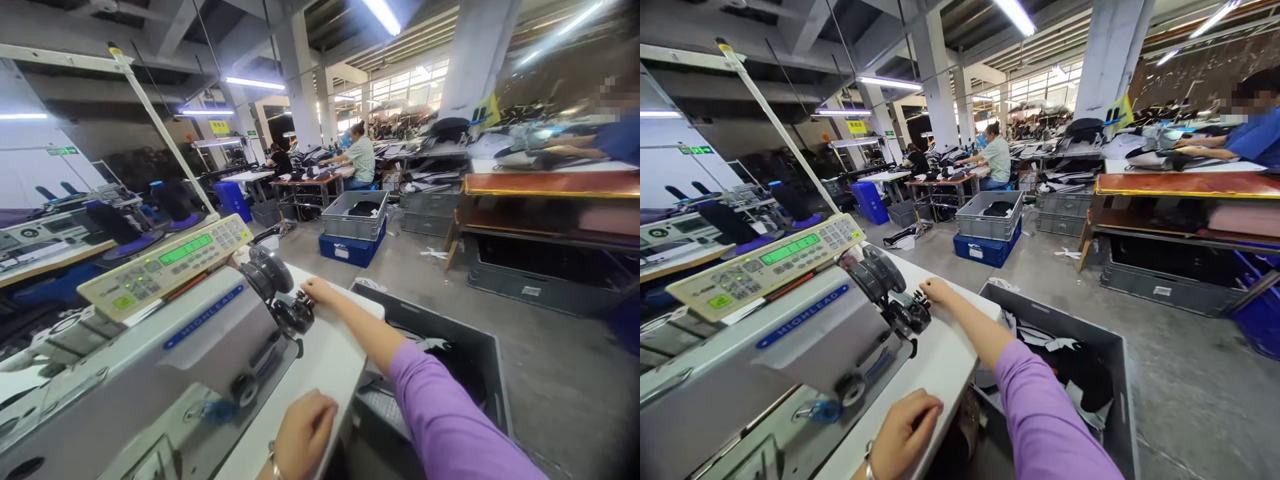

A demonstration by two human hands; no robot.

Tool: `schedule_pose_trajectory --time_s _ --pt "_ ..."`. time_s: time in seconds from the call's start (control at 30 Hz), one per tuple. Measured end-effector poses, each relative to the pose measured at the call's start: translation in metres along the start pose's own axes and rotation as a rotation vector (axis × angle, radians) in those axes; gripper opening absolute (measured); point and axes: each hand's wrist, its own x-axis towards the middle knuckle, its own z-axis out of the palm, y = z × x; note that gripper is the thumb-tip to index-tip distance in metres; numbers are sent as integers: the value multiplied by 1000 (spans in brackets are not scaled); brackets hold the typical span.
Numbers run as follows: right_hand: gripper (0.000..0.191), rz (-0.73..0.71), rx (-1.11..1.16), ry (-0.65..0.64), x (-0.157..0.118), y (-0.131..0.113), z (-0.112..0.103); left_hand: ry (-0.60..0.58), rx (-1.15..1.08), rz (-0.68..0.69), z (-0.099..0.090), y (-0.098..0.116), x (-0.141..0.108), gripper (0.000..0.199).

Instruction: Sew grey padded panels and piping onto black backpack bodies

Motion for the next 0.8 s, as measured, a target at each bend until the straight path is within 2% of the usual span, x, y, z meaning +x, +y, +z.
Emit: schedule_pose_trajectory --time_s 0.07,0.17,0.23,0.27,0.33,0.4,0.47,0.5,0.57,0.63,0.67,0.73,0.8 --pt "24 -28 -166 -42 -18 3 -12 53 -19 10 -2 5 -2 31" --pt "13 -105 -374 -53 -61 -5 -32 55 -89 -14 -6 8 -4 31" --pt "13 -162 -459 -17 -98 -18 -38 49 -245 -86 -7 10 -5 31" --pt "18 -187 -485 7 -119 -25 -37 50 -399 -148 -7 12 -5 32" --pt "29 -233 -522 58 -158 -35 -20 40 -862 -284 -7 19 -5 48" --pt "37 -305 -588 118 -191 -35 12 21 -1367 -407 -8 28 -6 61" --pt "32 -512 -760 138 -212 -24 48 77 -1686 -513 -10 35 -7 52" --pt "31 -577 -819 153 -218 -17 64 152 -1743 -583 -10 36 -8 42" --pt "30 -641 -796 76 -220 -5 80 310 -1666 -714 -12 35 -10 29" --pt "22 -577 -538 -12 -211 -1 76 383 -1428 -733 -13 30 -14 35" --pt "18 -490 -352 -25 -202 -2 69 388 -1275 -683 -12 28 -16 41" --pt "14 -249 2 38 -179 -8 50 365 -927 -482 -8 24 -21 48" --pt "17 -100 151 41 -151 -14 32 235 -577 -241 2 21 -27 42"
